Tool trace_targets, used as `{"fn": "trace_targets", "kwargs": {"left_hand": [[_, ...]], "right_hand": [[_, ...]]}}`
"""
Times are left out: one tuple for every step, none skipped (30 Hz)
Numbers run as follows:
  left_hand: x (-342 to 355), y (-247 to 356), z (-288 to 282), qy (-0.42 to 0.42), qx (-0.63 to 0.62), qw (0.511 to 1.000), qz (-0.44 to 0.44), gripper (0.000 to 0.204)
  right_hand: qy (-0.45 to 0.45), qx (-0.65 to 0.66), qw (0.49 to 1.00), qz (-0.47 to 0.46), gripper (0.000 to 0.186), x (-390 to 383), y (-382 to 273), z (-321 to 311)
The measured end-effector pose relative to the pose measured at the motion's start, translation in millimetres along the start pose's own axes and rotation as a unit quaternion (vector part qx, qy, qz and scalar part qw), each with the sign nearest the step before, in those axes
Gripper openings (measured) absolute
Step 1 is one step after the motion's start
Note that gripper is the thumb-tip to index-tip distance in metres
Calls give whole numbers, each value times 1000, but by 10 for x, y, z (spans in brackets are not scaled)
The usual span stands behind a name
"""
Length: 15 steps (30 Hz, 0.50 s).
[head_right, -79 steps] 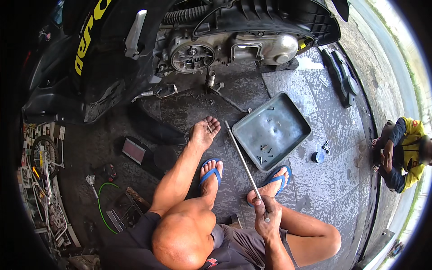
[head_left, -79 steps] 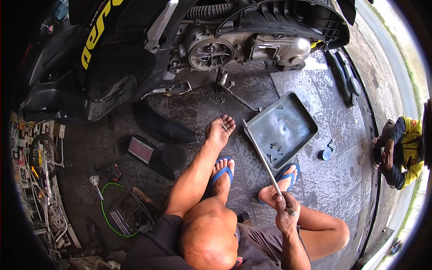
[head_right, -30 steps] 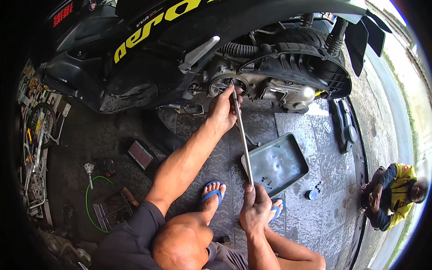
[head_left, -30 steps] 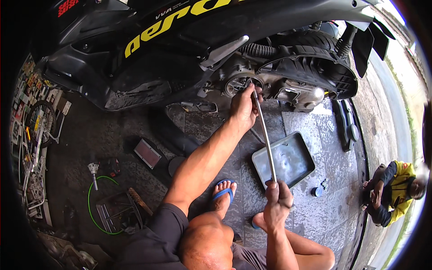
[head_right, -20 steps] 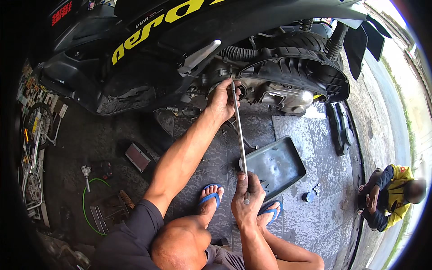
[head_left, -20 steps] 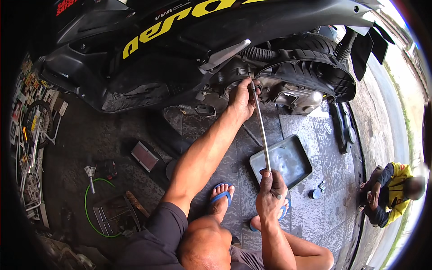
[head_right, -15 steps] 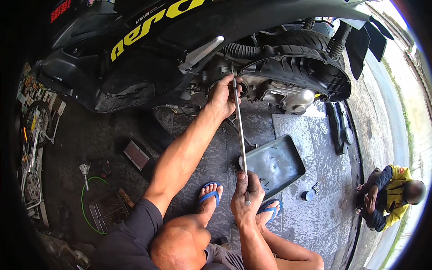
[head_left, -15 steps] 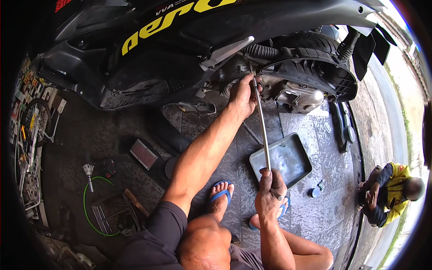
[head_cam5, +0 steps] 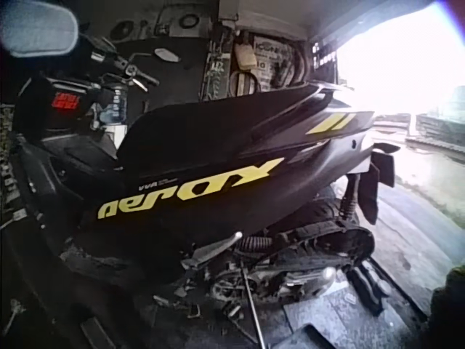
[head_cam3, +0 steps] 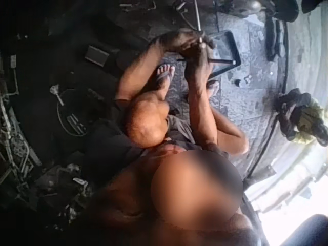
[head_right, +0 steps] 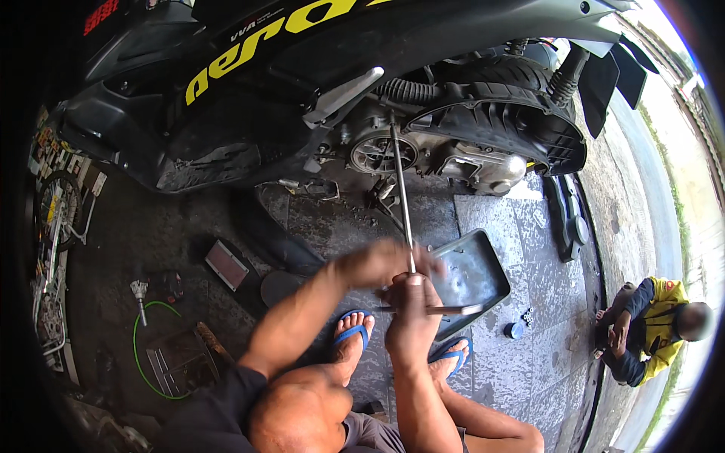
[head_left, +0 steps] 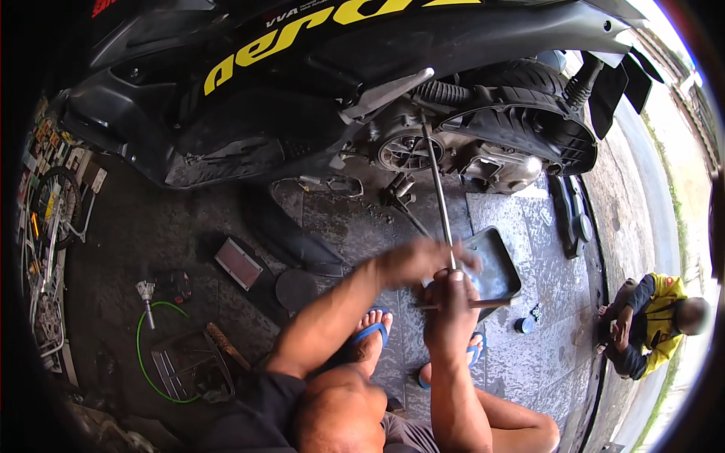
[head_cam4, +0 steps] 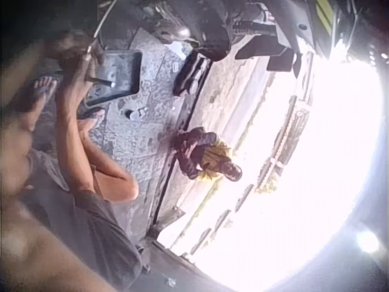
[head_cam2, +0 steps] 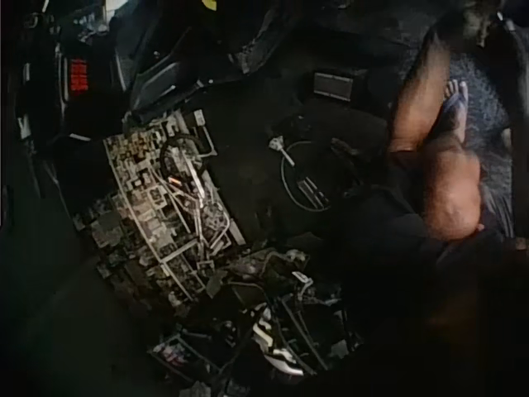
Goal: The person unscrews bolts from the side of a motorcycle using a t-handle socket wrench, placing the bolts into a metal tray on the floor. After removing all visible bolts, the person detaches a plastic engine cover by hand and inspects the interior components.
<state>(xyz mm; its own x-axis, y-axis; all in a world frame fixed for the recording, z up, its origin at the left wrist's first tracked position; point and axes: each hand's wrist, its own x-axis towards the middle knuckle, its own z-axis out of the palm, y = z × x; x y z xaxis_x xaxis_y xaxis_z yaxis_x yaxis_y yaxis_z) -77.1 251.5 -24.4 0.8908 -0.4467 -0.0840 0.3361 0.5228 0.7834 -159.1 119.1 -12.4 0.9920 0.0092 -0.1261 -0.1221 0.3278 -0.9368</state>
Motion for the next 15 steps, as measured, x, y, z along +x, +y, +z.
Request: {"fn": "trace_targets", "kwargs": {"left_hand": [[-181, -76, 71, -40, 42, 998, -40, 41], [-323, -159, 117, -77, 73, 991, -84, 42], [-292, -144, 143, -68, 41, 995, -64, 39], [-341, -146, 174, -66, 2, 996, -62, 35], [-290, -231, 115, -67, 23, 997, -32, 34], [-207, -325, 63, -71, 45, 996, -3, 33], [-215, -301, 111, -70, 16, 997, -25, 34], [-239, -296, 104, -65, 21, 998, -16, 34], [-269, -292, 91, -59, 26, 998, -8, 34], [-307, -286, 74, -51, 32, 998, 0, 34], [-342, -205, 144, -39, 40, 998, 2, 34], [-321, -200, 154, -39, 39, 998, 7, 34], [-303, -199, 163, -39, 37, 998, 11, 34], [-305, -212, 159, -36, 34, 999, 12, 34], [-322, -197, 167, 0, 65, 998, 8, 33]], "right_hand": [[-51, 185, 979, 69, 26, 20, -17, 35], [-92, 359, 918, 142, 26, 12, -55, 91], [14, 272, 946, 176, 30, -19, -153, 234], [40, 247, 955, 158, 35, -79, -73, 230], [-71, 29, 989, 129, 34, -186, 19, 94], [-176, -191, 962, 87, 34, -323, 103, -90], [-239, -383, 888, -89, 34, -440, 29, -131], [-235, -411, 863, -175, 38, -529, -182, -72], [-128, -360, 899, -211, 39, -532, -187, -113], [-19, -303, 921, -244, 39, -518, -183, -177], [118, -280, 940, -155, 38, -423, -207, -275], [46, -363, 919, -149, 37, -413, -132, -325], [-28, -437, 886, -150, 37, -425, -53, -377], [-131, -483, 855, -134, 35, -529, -26, -290], [-115, -460, 866, -160, 32, -553, 58, -268]]}}
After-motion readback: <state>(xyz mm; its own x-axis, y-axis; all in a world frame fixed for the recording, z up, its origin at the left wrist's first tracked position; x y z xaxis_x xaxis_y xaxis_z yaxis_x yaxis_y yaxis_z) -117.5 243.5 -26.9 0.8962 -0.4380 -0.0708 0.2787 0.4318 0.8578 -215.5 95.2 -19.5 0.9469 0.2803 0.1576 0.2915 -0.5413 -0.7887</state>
